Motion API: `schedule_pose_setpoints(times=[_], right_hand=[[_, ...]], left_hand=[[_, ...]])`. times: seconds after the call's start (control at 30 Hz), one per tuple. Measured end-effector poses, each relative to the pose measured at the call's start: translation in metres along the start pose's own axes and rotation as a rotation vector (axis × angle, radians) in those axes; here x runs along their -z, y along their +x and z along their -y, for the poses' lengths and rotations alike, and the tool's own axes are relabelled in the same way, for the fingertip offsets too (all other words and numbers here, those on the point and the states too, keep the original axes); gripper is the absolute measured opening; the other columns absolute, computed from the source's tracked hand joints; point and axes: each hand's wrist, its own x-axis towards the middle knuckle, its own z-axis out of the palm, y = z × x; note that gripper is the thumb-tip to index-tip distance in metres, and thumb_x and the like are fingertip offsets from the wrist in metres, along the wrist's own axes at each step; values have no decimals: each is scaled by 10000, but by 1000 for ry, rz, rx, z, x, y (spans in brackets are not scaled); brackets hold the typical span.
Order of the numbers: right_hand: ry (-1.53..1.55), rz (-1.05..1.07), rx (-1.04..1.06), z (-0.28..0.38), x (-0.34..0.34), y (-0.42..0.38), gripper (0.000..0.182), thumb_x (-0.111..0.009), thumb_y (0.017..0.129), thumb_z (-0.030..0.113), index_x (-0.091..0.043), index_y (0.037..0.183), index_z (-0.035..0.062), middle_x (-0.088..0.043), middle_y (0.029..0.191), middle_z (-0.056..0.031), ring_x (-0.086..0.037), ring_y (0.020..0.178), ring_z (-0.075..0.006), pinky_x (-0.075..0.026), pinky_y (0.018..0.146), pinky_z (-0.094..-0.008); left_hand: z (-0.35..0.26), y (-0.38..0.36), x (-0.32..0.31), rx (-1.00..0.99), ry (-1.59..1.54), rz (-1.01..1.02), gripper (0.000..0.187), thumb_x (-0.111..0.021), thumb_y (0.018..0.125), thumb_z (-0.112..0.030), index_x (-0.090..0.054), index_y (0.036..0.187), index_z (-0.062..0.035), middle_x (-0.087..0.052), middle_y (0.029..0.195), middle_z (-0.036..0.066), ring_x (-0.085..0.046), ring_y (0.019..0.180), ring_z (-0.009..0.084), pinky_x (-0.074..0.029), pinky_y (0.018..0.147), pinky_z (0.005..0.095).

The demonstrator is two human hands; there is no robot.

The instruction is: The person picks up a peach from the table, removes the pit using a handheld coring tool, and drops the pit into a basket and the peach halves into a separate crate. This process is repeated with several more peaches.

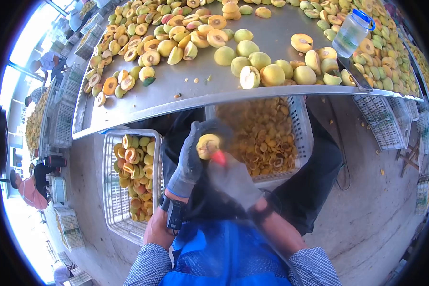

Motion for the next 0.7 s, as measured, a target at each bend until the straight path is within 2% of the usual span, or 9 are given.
schedule_pose_setpoints(times=[0.07,0.1,0.13,0.2,0.3,0.4,0.47,0.6,0.7], right_hand=[[-25,14,-67,4,0,0,294,-518,973,330,-539,921,42,-516,654,25,-507,585,-92,-394,526,-253],[-26,15,-66,8,2,1,294,-518,973,330,-539,921,42,-516,654,25,-507,585,-92,-394,526,-253],[151,97,-113,12,4,2,295,-515,974,337,-536,922,47,-506,647,27,-494,570,-84,-383,510,-246],[325,176,-165,15,6,1,296,-513,976,343,-532,922,53,-496,640,28,-482,554,-76,-372,494,-238],[460,270,-265,16,5,-2,279,-506,981,345,-523,933,71,-468,628,39,-427,516,-46,-322,442,-220],[479,261,-268,20,6,-6,261,-498,983,346,-508,923,92,-424,591,52,-367,451,-29,-272,388,-214],[773,415,-612,29,15,-9,290,-478,984,376,-491,884,105,-403,555,53,-338,395,-46,-261,362,-230],[780,441,-529,20,10,-14,332,-458,983,425,-468,854,119,-388,531,50,-314,359,-66,-247,348,-240],[827,453,-489,17,12,-14,372,-459,977,453,-462,816,117,-396,527,43,-325,367,-77,-251,356,-242]], left_hand=[[-4,0,2,188,58,-94,406,-505,977,-318,-581,1127,51,-665,980,172,-654,857,219,-534,797,331],[-3,-2,-5,148,172,-133,476,-468,995,-388,-632,1036,58,-686,943,130,-655,837,192,-519,777,291],[0,-3,-5,148,170,-133,476,-468,995,-388,-632,1036,58,-686,943,130,-655,837,192,-519,777,291],[7,-4,-4,2,290,-79,377,-503,991,-294,-624,1023,62,-682,929,129,-653,812,186,-525,750,298],[2,-2,-3,-15,300,3,296,-504,985,-212,-637,955,51,-670,841,118,-641,755,176,-530,704,294],[-8,1,0,141,303,117,325,-522,976,-256,-634,945,47,-662,818,110,-632,729,171,-525,686,292],[-10,2,7,173,252,184,346,-530,969,-280,-631,933,49,-660,810,112,-632,718,174,-525,677,295],[-8,5,13,251,143,301,428,-542,951,-366,-617,894,52,-655,795,133,-636,696,192,-527,657,307],[-1,4,14,191,3,287,461,-529,953,-398,-602,866,49,-647,774,148,-638,679,213,-527,636,321]])
